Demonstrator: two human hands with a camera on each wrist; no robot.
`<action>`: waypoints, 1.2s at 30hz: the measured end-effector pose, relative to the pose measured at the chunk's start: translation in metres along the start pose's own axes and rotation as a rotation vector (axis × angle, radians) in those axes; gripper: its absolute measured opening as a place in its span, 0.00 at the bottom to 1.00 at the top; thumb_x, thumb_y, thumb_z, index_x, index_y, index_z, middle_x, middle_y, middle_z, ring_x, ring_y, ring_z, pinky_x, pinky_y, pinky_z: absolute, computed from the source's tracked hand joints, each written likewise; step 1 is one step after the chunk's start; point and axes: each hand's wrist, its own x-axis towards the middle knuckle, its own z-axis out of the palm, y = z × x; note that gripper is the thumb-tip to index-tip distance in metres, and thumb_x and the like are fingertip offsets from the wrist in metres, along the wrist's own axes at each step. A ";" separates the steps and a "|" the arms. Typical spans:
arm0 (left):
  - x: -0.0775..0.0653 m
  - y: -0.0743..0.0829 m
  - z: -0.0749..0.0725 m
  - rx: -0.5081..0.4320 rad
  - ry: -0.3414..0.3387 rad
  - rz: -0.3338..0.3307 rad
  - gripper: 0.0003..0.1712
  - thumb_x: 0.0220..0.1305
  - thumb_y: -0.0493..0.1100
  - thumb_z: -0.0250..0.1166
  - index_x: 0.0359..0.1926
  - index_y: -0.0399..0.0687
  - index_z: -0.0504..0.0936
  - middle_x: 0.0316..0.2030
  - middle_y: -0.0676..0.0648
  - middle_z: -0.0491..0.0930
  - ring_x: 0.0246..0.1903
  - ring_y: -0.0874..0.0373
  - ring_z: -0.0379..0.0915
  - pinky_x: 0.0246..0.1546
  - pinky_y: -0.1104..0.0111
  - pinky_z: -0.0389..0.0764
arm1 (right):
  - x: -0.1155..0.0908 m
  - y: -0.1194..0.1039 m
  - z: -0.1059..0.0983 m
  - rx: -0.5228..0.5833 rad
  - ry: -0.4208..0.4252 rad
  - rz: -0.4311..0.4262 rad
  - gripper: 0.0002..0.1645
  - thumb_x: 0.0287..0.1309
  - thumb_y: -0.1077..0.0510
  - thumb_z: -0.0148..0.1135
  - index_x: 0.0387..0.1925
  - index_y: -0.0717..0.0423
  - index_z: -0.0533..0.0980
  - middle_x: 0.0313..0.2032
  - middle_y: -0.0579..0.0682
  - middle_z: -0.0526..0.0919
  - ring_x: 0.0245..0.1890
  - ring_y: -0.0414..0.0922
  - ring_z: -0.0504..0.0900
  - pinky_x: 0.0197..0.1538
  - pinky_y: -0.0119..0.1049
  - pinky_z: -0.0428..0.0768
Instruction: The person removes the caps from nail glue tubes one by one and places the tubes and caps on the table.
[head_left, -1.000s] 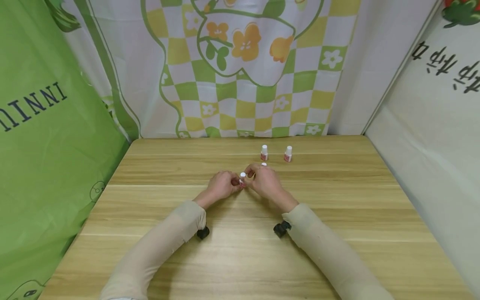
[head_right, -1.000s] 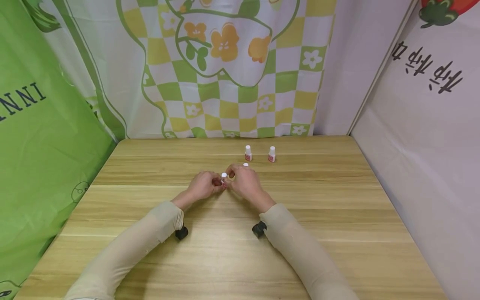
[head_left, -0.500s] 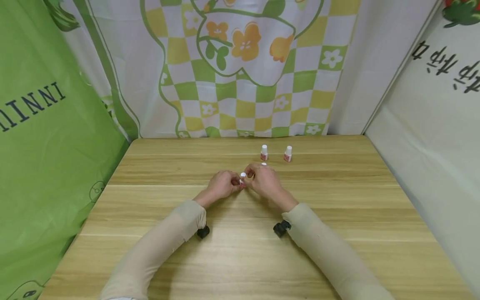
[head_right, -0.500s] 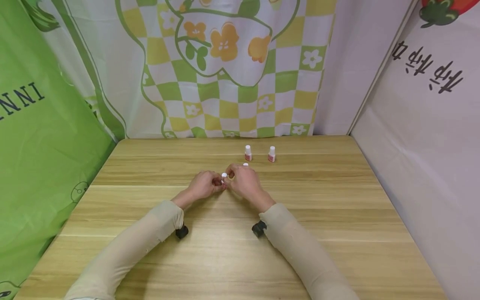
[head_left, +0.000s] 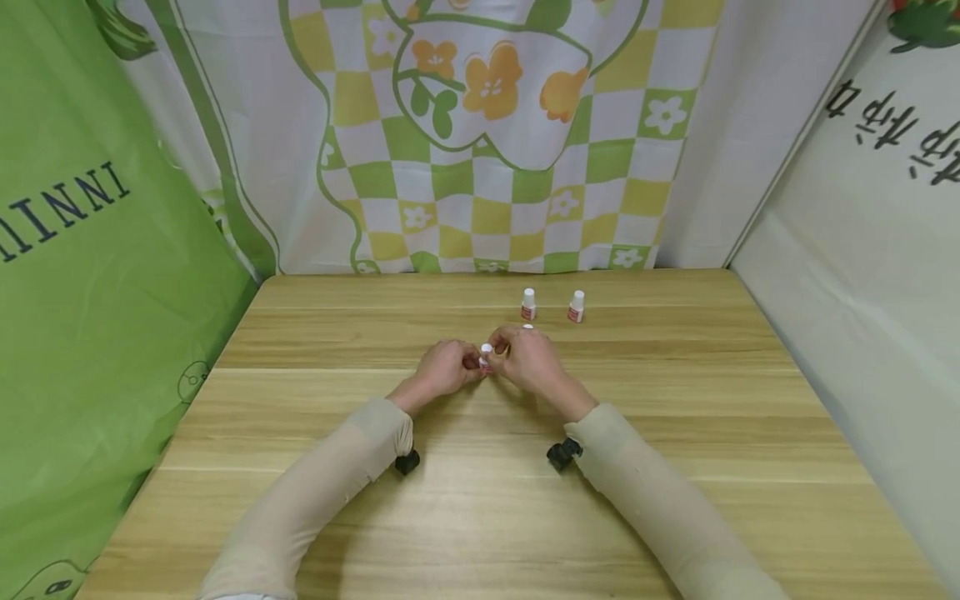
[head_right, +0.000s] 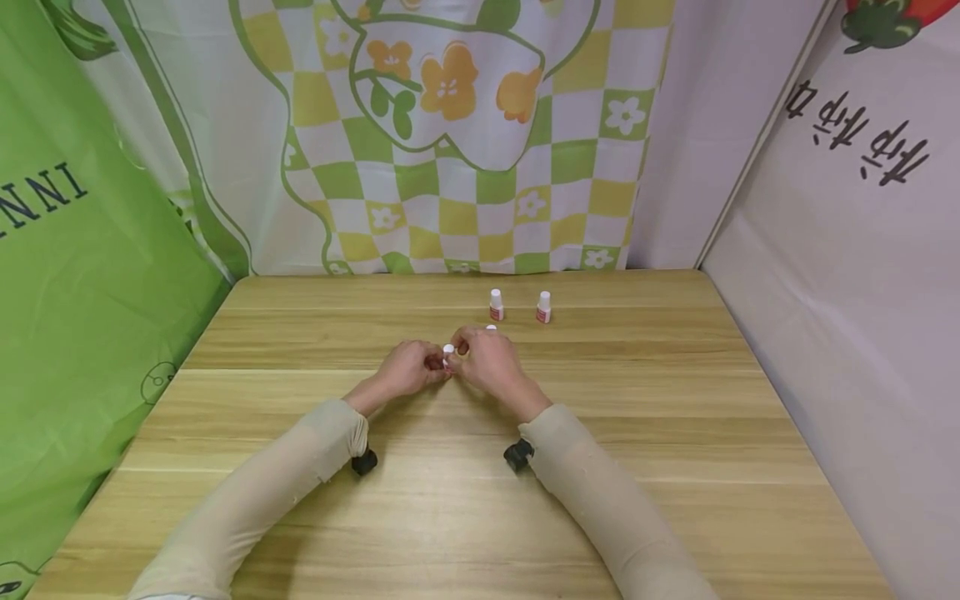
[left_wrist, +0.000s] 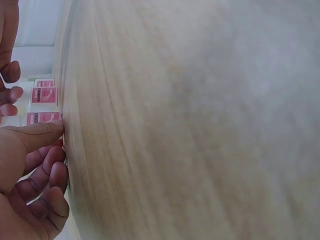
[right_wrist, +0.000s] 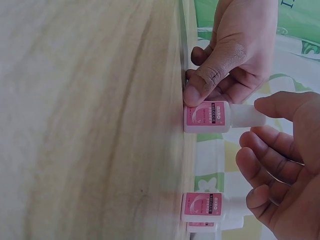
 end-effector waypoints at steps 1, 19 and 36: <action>0.000 0.000 0.000 -0.002 -0.001 -0.001 0.09 0.59 0.47 0.74 0.37 0.49 0.87 0.32 0.52 0.88 0.35 0.57 0.83 0.45 0.60 0.81 | 0.000 0.000 0.000 0.003 -0.001 0.006 0.11 0.61 0.47 0.67 0.38 0.48 0.82 0.34 0.45 0.87 0.33 0.43 0.81 0.37 0.40 0.78; 0.000 0.000 0.000 -0.008 0.010 0.002 0.10 0.59 0.48 0.74 0.39 0.51 0.88 0.32 0.53 0.89 0.36 0.58 0.83 0.51 0.58 0.78 | 0.000 -0.001 0.000 -0.018 0.011 -0.017 0.10 0.61 0.48 0.67 0.38 0.49 0.82 0.34 0.45 0.87 0.32 0.43 0.81 0.36 0.39 0.78; 0.000 0.000 0.000 -0.025 -0.006 -0.019 0.09 0.59 0.47 0.73 0.39 0.50 0.87 0.32 0.53 0.87 0.35 0.59 0.82 0.42 0.62 0.80 | 0.000 0.000 0.001 -0.011 -0.001 0.023 0.11 0.59 0.46 0.68 0.37 0.47 0.82 0.33 0.43 0.87 0.32 0.42 0.81 0.36 0.38 0.78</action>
